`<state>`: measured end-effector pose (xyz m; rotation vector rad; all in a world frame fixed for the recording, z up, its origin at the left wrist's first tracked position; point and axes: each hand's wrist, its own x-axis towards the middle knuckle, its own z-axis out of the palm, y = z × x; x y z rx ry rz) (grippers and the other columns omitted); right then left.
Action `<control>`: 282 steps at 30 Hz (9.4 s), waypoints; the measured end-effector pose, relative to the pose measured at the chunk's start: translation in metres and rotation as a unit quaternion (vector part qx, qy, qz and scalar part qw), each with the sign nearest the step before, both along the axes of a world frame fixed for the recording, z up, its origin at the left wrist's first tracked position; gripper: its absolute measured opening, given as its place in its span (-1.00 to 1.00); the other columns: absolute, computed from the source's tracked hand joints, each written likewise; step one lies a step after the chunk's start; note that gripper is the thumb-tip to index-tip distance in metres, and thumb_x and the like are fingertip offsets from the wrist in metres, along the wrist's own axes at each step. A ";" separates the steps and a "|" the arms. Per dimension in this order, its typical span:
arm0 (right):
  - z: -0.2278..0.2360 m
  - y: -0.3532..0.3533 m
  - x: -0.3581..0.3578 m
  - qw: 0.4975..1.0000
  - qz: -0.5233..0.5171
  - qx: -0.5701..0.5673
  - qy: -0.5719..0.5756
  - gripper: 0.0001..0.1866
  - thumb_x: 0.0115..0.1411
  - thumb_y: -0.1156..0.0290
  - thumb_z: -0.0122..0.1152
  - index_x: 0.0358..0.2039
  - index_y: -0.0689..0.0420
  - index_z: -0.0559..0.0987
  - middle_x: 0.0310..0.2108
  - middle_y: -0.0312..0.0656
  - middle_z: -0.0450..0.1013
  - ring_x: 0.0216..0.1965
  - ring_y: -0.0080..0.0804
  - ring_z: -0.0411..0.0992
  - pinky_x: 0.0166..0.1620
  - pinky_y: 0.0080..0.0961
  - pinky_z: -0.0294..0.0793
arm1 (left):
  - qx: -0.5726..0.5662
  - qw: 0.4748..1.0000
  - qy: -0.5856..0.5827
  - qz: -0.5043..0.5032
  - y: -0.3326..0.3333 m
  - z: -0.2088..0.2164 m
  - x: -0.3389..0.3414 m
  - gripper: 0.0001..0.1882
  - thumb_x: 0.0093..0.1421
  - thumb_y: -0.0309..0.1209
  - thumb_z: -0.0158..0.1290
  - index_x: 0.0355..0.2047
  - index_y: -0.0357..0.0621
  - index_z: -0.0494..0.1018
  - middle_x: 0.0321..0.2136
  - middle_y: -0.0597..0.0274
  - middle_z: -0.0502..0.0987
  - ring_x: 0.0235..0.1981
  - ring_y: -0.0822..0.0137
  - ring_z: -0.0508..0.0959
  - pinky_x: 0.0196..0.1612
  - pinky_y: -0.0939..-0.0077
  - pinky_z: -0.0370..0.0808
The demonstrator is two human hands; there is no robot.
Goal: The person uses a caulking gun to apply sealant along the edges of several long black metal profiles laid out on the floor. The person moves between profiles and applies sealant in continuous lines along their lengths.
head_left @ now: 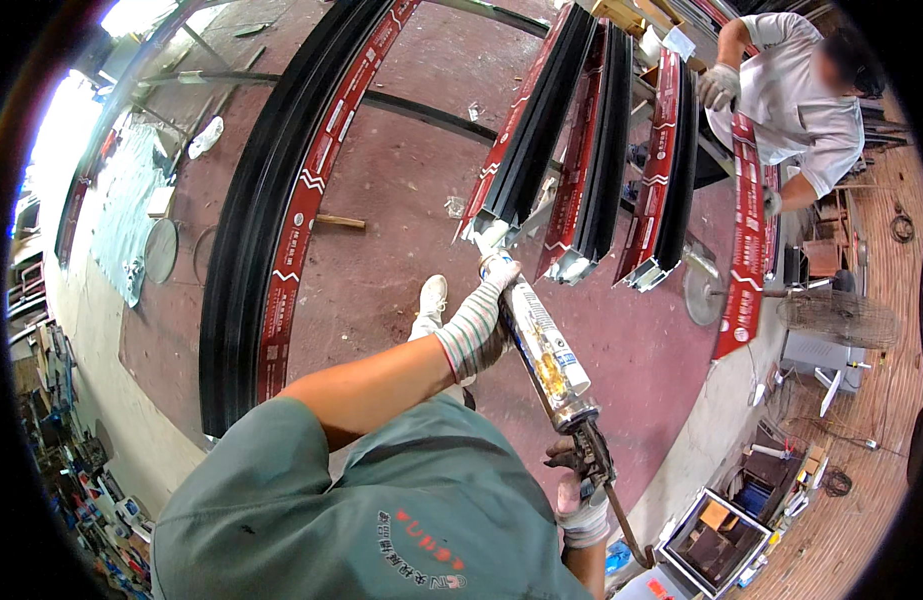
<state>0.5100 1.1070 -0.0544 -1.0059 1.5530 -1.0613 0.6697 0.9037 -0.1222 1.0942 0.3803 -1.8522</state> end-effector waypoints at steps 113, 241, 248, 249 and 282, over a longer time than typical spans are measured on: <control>-0.012 0.136 0.177 0.889 0.372 0.015 -0.268 -0.27 0.20 -0.24 -0.04 0.00 0.25 0.39 -0.31 0.08 0.50 -0.25 -0.01 0.52 -0.17 -0.12 0.53 | -0.170 0.846 -0.503 0.046 0.486 0.037 0.362 -0.63 0.14 -0.31 0.20 -0.09 -0.17 0.43 -0.13 0.20 0.53 -0.09 0.37 0.51 0.03 0.42 0.45; -0.062 0.523 0.797 0.840 -0.534 0.066 -0.065 -0.63 0.21 0.15 0.11 -0.13 0.19 0.43 -0.33 -0.21 0.42 -0.41 -0.45 0.37 -0.33 -0.49 0.44 | 0.023 0.782 0.085 -0.616 0.405 -0.054 0.531 -0.58 0.12 -0.02 0.08 -0.19 -0.04 0.33 -0.37 0.12 0.51 -0.30 0.17 0.56 -0.12 0.13 0.51; -0.025 0.479 0.797 0.868 -0.468 0.090 0.141 -0.77 0.13 0.40 0.08 -0.24 0.25 0.51 -0.44 -0.21 0.51 -0.47 -0.48 0.44 -0.47 -0.67 0.39 | 0.028 0.757 0.079 -0.648 0.414 -0.067 0.533 -0.59 0.10 0.02 0.09 -0.24 -0.01 0.38 -0.36 0.16 0.54 -0.35 0.19 0.57 -0.15 0.15 0.52; -0.021 0.480 0.795 0.872 -0.458 0.094 0.145 -0.77 0.13 0.38 0.10 -0.25 0.26 0.50 -0.44 -0.20 0.51 -0.49 -0.47 0.44 -0.47 -0.65 0.39 | 0.034 0.754 0.078 -0.651 0.414 -0.066 0.534 -0.58 0.10 0.03 0.09 -0.25 -0.02 0.38 -0.36 0.17 0.54 -0.35 0.20 0.56 -0.15 0.16 0.52; -0.067 0.502 0.815 0.856 -0.349 0.080 0.373 -0.49 0.10 -0.09 0.00 -0.23 0.12 0.49 -0.56 -0.14 0.35 -0.54 -0.13 0.33 -0.45 -0.28 0.25 | 0.033 0.764 0.053 -0.642 0.402 -0.059 0.578 -0.59 0.05 -0.01 0.16 -0.29 -0.04 0.41 -0.43 0.25 0.51 -0.37 0.25 0.55 -0.19 0.19 0.51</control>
